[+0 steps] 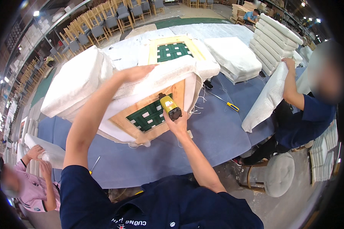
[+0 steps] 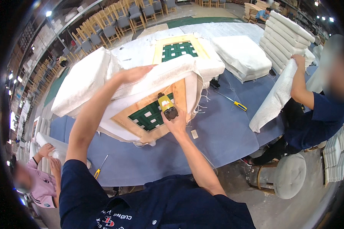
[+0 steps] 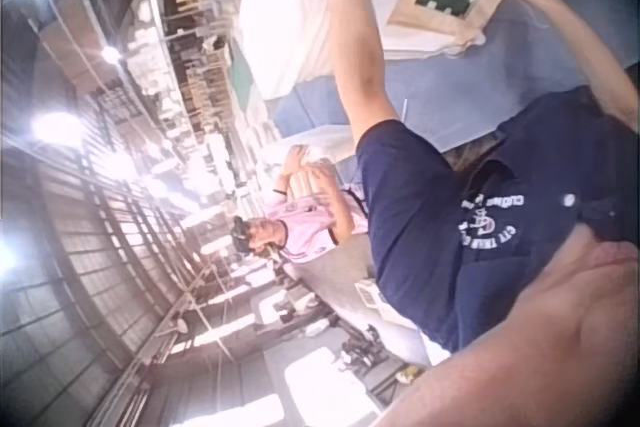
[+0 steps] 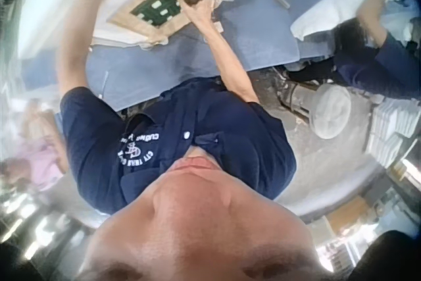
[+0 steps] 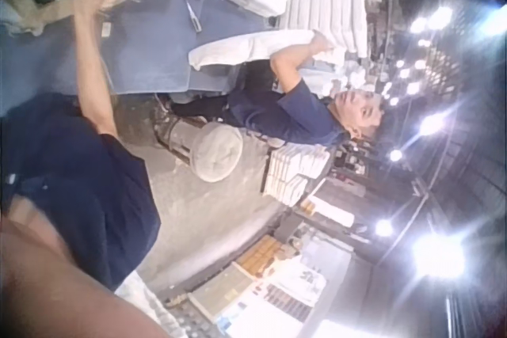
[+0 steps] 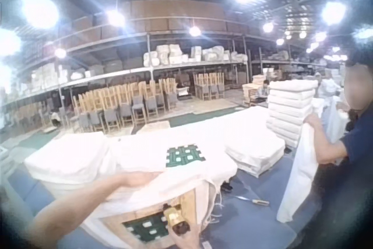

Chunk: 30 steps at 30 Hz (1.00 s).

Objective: The person assembles cushion covers onto foam inserts by hand, smoothing the fabric and using a staple gun to secure the edges to a wooden frame. They repeatedly pick up foam inserts, fit them into covers, and staple the fabric in place.

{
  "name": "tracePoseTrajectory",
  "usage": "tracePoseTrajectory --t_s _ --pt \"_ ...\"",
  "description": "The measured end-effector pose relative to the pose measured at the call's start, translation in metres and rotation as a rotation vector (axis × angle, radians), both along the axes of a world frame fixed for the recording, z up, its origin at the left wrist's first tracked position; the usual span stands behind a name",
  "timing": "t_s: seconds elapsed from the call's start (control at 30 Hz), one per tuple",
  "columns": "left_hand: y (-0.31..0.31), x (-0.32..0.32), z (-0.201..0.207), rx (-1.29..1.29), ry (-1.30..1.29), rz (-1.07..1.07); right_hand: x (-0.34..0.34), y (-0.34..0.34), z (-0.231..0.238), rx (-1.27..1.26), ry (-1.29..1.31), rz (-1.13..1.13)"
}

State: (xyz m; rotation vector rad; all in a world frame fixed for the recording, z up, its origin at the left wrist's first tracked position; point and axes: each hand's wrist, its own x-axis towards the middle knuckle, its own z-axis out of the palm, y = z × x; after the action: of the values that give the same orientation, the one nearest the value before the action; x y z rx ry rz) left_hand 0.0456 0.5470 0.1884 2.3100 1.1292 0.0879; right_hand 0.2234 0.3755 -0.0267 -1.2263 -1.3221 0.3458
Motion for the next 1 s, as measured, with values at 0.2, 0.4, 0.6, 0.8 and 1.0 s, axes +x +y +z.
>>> tracePoseTrajectory --t_s 0.2,0.4,0.6,0.8,1.0 --pt "-0.033 -0.003 -0.022 0.391 0.232 0.140 -0.010 0.011 0.021 -0.133 0.250 0.115" --pt "-0.053 0.003 -0.027 0.660 0.299 0.044 0.007 0.002 0.035 -0.243 0.233 0.181" --pt "-0.050 -0.004 -0.024 0.620 0.275 -0.051 0.012 0.000 0.057 -0.028 0.237 0.174" --pt "-0.050 -0.002 -0.020 0.634 0.309 -0.071 0.009 0.019 0.060 -0.094 0.274 0.138" --pt "-0.057 0.003 -0.017 0.556 0.365 -0.058 0.004 0.009 0.062 -0.135 0.178 0.177"
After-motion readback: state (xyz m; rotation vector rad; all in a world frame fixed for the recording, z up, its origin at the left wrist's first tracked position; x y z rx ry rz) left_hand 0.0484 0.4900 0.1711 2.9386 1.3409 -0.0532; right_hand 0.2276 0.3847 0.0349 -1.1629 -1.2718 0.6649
